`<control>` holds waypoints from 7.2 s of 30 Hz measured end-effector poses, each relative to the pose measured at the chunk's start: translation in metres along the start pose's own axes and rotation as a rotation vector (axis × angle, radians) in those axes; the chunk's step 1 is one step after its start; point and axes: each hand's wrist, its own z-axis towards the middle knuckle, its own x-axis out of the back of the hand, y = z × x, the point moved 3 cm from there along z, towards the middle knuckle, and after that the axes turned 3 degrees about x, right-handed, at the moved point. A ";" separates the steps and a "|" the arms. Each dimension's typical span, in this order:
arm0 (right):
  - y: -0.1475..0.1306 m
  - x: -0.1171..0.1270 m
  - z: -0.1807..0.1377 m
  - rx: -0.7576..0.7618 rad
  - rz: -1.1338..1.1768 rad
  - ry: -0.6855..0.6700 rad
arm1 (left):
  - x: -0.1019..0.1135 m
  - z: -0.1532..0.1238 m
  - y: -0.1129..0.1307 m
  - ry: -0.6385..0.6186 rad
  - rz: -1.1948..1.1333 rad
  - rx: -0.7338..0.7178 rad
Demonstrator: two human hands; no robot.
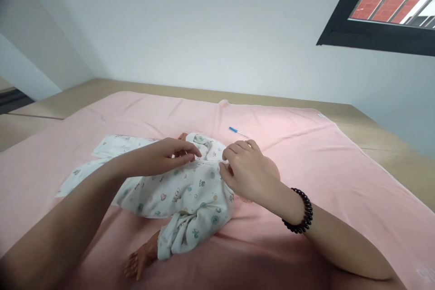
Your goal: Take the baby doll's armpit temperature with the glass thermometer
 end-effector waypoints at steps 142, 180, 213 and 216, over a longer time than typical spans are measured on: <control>-0.072 -0.071 -0.039 0.536 0.085 0.121 | 0.009 -0.016 -0.008 -0.255 0.200 -0.015; -0.077 -0.067 -0.031 0.382 0.024 -0.100 | 0.012 -0.009 -0.029 -0.304 0.116 0.048; -0.080 -0.069 -0.033 0.397 -0.020 -0.076 | 0.007 -0.006 -0.028 -0.331 0.053 0.050; -0.080 -0.068 -0.033 0.397 -0.020 -0.076 | 0.006 -0.005 -0.030 -0.333 0.064 0.032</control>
